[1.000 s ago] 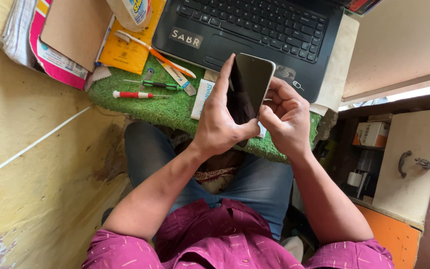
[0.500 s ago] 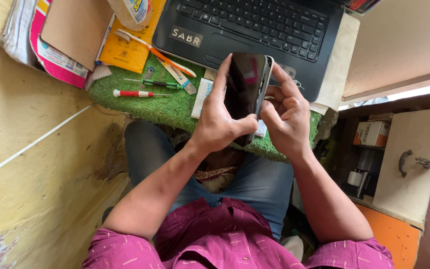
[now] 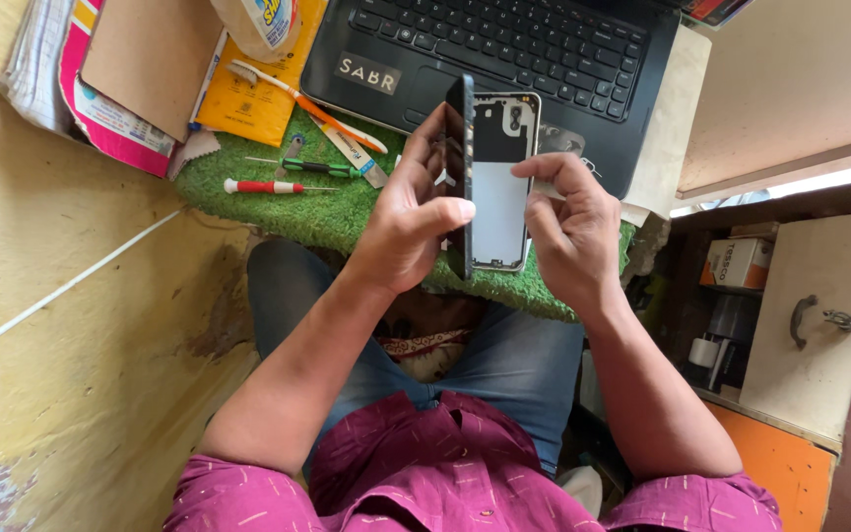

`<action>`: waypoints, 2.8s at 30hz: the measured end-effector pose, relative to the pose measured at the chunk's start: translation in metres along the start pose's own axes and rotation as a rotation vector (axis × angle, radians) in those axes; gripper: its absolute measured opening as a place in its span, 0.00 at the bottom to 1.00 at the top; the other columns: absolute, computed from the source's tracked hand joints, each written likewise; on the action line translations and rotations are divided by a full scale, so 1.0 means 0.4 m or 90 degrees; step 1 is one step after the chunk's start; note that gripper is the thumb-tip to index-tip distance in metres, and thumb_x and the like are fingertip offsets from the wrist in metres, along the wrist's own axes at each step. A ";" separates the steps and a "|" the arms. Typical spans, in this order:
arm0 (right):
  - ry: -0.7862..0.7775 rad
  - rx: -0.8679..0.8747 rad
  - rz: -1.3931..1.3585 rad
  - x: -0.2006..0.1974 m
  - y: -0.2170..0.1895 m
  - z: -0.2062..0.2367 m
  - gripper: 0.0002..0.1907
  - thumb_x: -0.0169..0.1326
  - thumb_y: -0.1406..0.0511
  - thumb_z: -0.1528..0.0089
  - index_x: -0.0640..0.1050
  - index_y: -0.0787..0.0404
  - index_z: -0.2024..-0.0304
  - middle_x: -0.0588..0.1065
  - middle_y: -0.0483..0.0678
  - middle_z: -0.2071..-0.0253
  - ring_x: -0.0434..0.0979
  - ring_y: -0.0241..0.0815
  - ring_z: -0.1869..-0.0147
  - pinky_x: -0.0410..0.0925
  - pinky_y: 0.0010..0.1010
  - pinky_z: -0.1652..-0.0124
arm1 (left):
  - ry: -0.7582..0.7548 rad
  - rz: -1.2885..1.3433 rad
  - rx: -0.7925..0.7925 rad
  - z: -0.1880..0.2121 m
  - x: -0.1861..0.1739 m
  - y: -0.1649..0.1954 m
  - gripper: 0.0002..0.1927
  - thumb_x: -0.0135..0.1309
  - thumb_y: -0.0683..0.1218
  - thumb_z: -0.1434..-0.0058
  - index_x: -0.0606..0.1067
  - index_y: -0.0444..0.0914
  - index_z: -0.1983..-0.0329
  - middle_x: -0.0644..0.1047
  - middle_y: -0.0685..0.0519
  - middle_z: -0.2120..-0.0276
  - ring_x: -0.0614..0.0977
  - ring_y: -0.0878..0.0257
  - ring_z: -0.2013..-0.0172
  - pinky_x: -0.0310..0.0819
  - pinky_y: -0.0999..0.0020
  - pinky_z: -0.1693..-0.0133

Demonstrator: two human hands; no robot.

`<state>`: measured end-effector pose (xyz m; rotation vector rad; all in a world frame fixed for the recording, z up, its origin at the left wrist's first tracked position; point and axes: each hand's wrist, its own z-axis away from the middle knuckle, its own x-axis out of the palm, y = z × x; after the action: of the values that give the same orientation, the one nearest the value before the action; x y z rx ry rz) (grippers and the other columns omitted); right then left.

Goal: The person removes the back cover of a smartphone, exposing the battery and internal components. They then use a small screwdriver to unscrew and remove several screws from the internal frame while the phone rests on their lap.

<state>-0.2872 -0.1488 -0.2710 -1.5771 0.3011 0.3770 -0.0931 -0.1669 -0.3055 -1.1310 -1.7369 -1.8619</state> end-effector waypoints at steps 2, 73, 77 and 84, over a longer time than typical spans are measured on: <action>-0.024 -0.017 -0.071 -0.002 0.000 0.002 0.10 0.50 0.76 0.27 0.75 0.69 0.43 0.76 0.49 0.57 0.70 0.27 0.65 0.63 0.19 0.66 | -0.004 0.047 -0.008 -0.003 -0.007 0.003 0.49 0.56 0.40 0.44 0.49 0.32 0.20 0.66 0.44 0.31 0.69 0.57 0.31 0.63 0.63 0.29; 0.095 -0.202 0.228 -0.185 0.129 -0.135 0.35 0.76 0.68 0.43 0.71 0.65 0.41 0.76 0.51 0.41 0.77 0.47 0.36 0.69 0.39 0.32 | 0.113 0.242 -0.056 -0.018 0.002 0.002 0.28 0.43 0.62 0.27 0.66 0.38 0.35 0.74 0.40 0.41 0.81 0.52 0.51 0.81 0.55 0.53; 0.093 -0.205 0.213 -0.180 0.126 -0.131 0.37 0.74 0.68 0.43 0.69 0.64 0.36 0.72 0.53 0.35 0.71 0.51 0.26 0.64 0.43 0.26 | 0.112 0.240 -0.049 -0.019 0.002 0.005 0.28 0.43 0.62 0.27 0.66 0.38 0.35 0.74 0.40 0.41 0.81 0.52 0.51 0.81 0.55 0.53; 0.016 -0.306 0.537 -0.106 0.097 -0.107 0.26 0.71 0.50 0.40 0.82 0.51 0.43 0.61 0.53 0.24 0.45 0.57 0.18 0.41 0.54 0.23 | 0.114 0.241 -0.049 -0.018 0.001 0.003 0.28 0.42 0.62 0.26 0.67 0.38 0.35 0.75 0.41 0.41 0.81 0.52 0.51 0.81 0.55 0.52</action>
<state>-0.3395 -0.1950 -0.2874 -1.8623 0.9573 1.1455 -0.0948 -0.1737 -0.3039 -1.1844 -1.2625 -1.7431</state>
